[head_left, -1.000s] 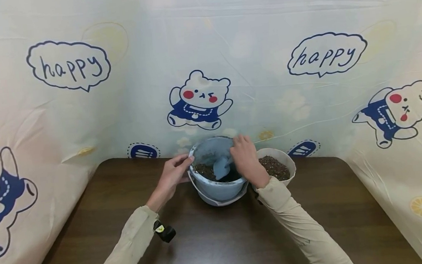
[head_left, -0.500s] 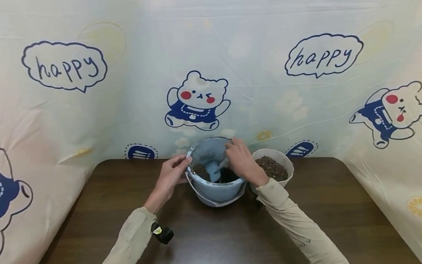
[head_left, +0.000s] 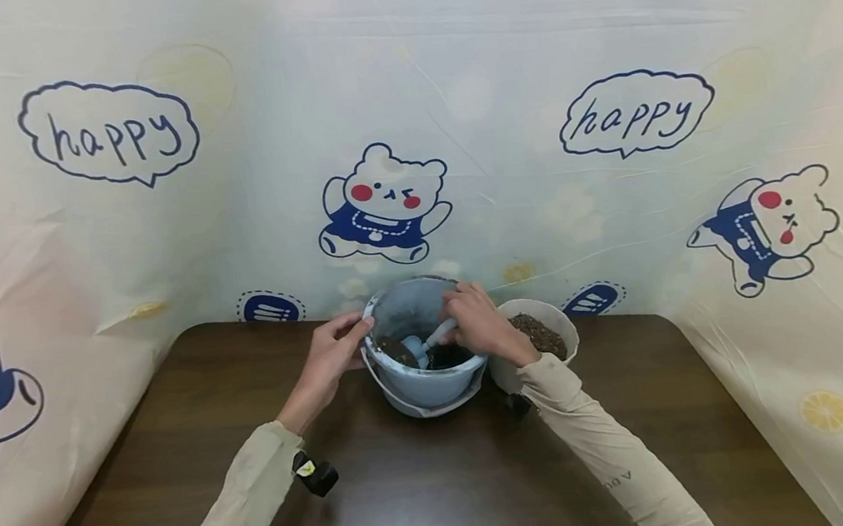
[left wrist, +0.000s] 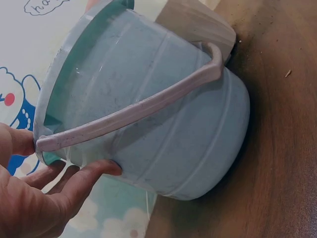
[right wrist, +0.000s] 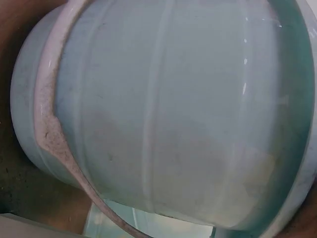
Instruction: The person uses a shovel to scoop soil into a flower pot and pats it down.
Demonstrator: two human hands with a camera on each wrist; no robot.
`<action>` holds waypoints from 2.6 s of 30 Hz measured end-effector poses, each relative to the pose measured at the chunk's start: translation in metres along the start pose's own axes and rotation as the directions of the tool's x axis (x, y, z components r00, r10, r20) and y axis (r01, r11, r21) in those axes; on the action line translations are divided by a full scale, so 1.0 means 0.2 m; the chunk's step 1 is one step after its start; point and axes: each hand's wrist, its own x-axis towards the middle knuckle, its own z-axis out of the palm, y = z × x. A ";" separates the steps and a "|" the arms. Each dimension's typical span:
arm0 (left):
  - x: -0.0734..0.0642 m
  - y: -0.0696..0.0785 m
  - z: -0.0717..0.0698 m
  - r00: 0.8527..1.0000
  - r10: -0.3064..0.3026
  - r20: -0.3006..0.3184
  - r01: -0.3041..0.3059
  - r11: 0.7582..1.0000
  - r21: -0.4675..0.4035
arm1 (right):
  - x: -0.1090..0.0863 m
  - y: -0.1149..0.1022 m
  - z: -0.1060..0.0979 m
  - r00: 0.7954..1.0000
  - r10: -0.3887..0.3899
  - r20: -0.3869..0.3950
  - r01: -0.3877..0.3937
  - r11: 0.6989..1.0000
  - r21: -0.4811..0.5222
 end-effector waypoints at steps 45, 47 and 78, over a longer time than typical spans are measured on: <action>0.00 -0.01 -0.02 0.999 -0.045 -0.009 0.045 0.999 -0.003 | -0.22 0.13 -0.14 0.967 0.167 -0.192 -0.070 0.900 0.431; 0.00 -0.01 -0.02 0.999 -0.040 -0.007 0.040 0.999 -0.010 | -0.25 0.14 -0.16 0.965 0.191 -0.181 -0.098 0.898 0.429; 0.00 -0.02 -0.01 1.000 -0.016 -0.017 0.015 1.000 -0.007 | -0.69 0.36 -0.29 0.866 0.283 -0.412 -0.182 0.946 0.268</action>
